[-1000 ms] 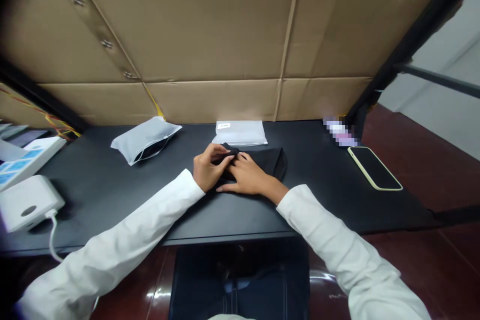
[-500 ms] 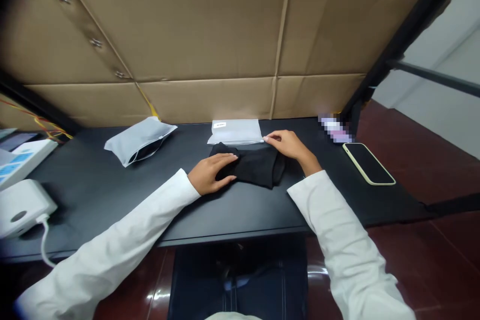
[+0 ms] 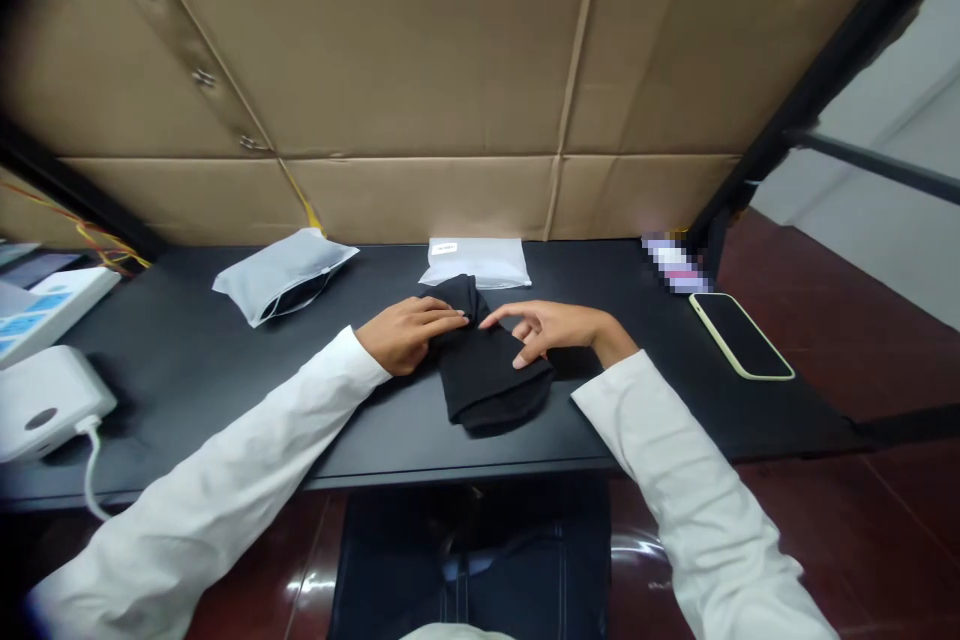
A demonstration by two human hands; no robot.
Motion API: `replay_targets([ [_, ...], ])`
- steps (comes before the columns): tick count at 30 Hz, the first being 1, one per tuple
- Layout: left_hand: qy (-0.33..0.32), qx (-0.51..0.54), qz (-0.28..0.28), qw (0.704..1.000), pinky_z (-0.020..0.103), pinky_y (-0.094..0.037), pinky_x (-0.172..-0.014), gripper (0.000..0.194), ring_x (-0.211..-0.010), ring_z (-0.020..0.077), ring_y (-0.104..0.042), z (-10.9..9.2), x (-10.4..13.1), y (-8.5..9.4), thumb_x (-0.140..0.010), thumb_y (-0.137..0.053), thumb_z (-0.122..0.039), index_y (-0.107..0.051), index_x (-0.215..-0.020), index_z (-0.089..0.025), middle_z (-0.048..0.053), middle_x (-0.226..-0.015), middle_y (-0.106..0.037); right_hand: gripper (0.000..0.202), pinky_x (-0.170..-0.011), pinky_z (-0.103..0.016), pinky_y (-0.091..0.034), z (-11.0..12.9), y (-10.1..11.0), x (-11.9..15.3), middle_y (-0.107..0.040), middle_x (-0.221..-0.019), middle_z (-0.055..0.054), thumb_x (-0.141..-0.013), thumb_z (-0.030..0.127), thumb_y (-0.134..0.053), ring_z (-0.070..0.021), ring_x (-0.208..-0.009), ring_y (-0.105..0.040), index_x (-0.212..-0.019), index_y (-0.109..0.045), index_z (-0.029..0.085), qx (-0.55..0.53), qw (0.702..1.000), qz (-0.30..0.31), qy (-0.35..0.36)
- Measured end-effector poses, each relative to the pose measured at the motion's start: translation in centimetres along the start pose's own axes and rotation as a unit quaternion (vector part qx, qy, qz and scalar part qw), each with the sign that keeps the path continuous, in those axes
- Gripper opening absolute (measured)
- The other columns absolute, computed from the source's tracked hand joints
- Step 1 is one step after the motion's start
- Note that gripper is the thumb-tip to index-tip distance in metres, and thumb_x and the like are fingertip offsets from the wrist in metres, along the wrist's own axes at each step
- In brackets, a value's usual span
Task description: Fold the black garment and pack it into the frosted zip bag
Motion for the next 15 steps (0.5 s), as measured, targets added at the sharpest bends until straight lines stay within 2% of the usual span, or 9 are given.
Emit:
replay_targets([
  [3,-0.017,0.010,0.014,1.000,0.044,-0.048,-0.098,0.072,-0.124,0.0292,-0.051,-0.2,0.4,0.3,-0.069,-0.055,-0.012,-0.048,-0.140,-0.024,0.009,-0.140,-0.055,0.052,-0.061,-0.022,-0.043,0.2,-0.3,-0.6,-0.066,-0.080,0.002,-0.074,0.029,-0.076,-0.0094,-0.065,-0.055,-0.124,-0.063,0.021,-0.022,0.999,-0.007,0.043],
  [6,-0.024,0.030,0.002,0.999,0.048,-0.046,-0.101,0.067,-0.125,0.0321,-0.051,-0.4,0.5,0.3,-0.072,-0.062,-0.026,-0.052,-0.138,-0.022,0.011,-0.140,-0.055,0.031,-0.060,-0.022,-0.045,-0.3,-0.3,-1.0,-0.066,-0.072,-0.001,-0.077,0.032,-0.072,-0.0101,-0.062,-0.056,-0.102,-0.073,0.014,-0.098,0.991,-0.035,0.084],
  [8,-0.041,0.048,-0.016,0.998,0.049,-0.045,-0.103,0.067,-0.125,0.0335,-0.052,-0.8,0.3,-0.1,-0.072,-0.066,-0.037,-0.054,-0.135,-0.018,0.014,-0.138,-0.056,0.035,-0.062,-0.023,-0.048,-0.4,-0.5,-1.3,-0.068,-0.076,-0.003,-0.074,0.032,-0.072,-0.0123,-0.066,-0.062,-0.104,-0.073,0.013,-0.181,0.976,-0.040,0.118],
  [10,-0.053,0.065,-0.044,0.996,0.049,-0.043,-0.106,0.068,-0.126,0.0348,-0.052,-1.3,0.1,-0.7,-0.072,-0.069,-0.047,-0.057,-0.131,-0.015,0.017,-0.135,-0.058,0.048,-0.070,-0.025,-0.052,-0.2,-1.0,-1.6,-0.071,-0.089,-0.006,-0.067,0.028,-0.077,-0.0157,-0.079,-0.067,-0.113,-0.068,0.015,-0.221,0.964,-0.036,0.143],
  [13,-0.029,0.084,-0.101,0.991,0.050,-0.041,-0.108,0.067,-0.124,0.0359,-0.054,-1.9,-0.2,-1.3,-0.073,-0.070,-0.054,-0.062,-0.124,-0.011,0.020,-0.126,-0.062,0.064,-0.076,-0.029,-0.054,0.3,-1.5,-2.1,-0.071,-0.099,-0.006,-0.058,0.020,-0.084,-0.0188,-0.089,-0.069,-0.119,-0.062,0.019,-0.180,0.972,-0.061,0.139],
  [15,-0.027,0.117,-0.111,0.987,0.050,-0.039,-0.110,0.046,-0.123,0.0337,-0.055,-2.3,-0.3,-1.4,-0.080,-0.067,-0.047,-0.067,-0.112,-0.014,0.016,-0.119,-0.066,0.054,-0.069,-0.029,-0.053,0.5,-1.2,-2.4,-0.071,-0.091,-0.005,-0.059,0.024,-0.085,-0.0176,-0.078,-0.068,-0.109,-0.065,0.017,-0.113,0.976,-0.138,0.124],
])
Point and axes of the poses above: each hand's wrist, its own x-axis away from the middle knuckle, its own y-axis out of the back of the hand, z = x × y, the point moved 4 cm from there along -x, towards the middle knuckle
